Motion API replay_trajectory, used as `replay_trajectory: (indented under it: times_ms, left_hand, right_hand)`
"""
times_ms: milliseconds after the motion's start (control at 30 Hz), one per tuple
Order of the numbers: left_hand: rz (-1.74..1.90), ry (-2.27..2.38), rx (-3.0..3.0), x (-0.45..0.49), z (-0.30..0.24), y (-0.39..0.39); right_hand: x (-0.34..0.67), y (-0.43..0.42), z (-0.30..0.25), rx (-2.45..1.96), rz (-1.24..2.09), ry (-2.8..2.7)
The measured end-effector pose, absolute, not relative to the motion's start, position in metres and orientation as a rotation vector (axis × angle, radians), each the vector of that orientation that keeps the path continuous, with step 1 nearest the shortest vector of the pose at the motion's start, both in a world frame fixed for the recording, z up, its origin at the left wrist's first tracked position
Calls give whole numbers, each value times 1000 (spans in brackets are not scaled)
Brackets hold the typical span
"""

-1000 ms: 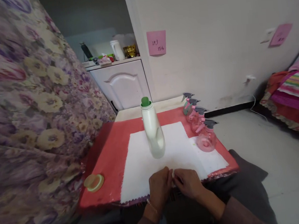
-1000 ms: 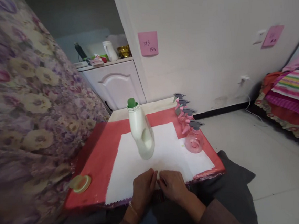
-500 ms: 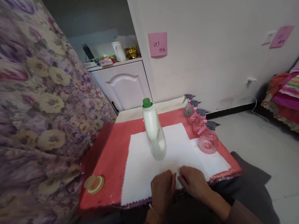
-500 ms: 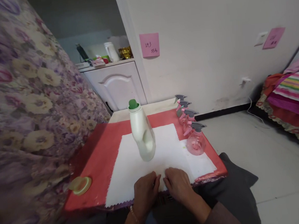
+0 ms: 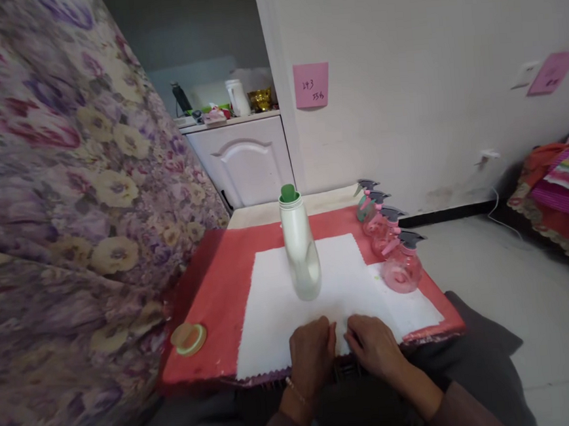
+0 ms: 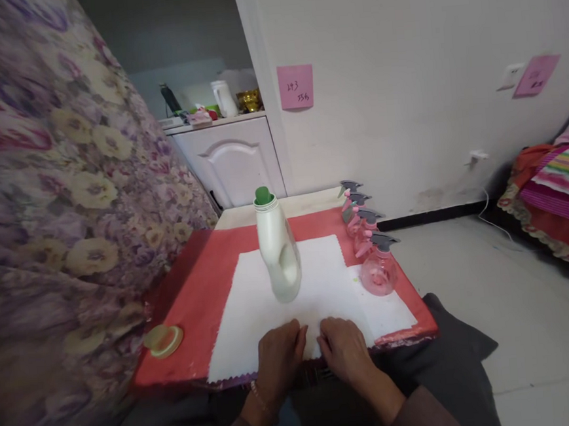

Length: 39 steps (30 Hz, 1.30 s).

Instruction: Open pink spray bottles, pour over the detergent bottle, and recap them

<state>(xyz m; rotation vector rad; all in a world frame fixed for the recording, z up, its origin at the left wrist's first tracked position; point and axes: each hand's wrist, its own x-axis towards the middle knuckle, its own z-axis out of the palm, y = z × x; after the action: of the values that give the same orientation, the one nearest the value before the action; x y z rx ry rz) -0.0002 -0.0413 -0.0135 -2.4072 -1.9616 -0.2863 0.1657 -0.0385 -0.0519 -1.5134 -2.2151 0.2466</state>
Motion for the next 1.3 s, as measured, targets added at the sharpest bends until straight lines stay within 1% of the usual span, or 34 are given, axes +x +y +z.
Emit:
replay_trajectory:
  times_ms: [100,267,533,633,767,867,933,1033,1133,1300]
  left_hand:
    - [-264,-1958,-2419,-1,-16,-41]
    - [-226,-1969,-2433,-3,-31,-43]
    - [-282,-2003,-2391,-2,0,-47]
    - [-226,-2012,-2411,-2,-5,-44]
    - [-186,-2026,-2425,-3,-25,-42]
    - [-200,-2012,-2436,-5,-26,-43]
    - [-216,-2007,-2438,-5,-18,-44]
    - [-250,-2003,-2419,-7,-7,-44]
    - [-232,-1994,-2424,-8,-10,-41]
    - [-171,-1990,-2433,-10,-31,-39]
  right_hand:
    - [167,-38,-53,-1527,279,-2184]
    - [172,-39,-37,-1527,459,-2072]
    - [164,-41,-59,-1528,220,-2202]
    - [166,-42,-54,-1536,259,-2178]
    - [170,-43,-37,-1507,437,-2080]
    - [166,-43,-37,-1485,351,-2084]
    - [161,-42,-46,-1473,255,-2155]
    - [155,-40,-59,-1479,201,-2185]
    - [155,-39,-59,-1493,210,-2158]
    - [163,-39,-36,-1488,396,-2061]
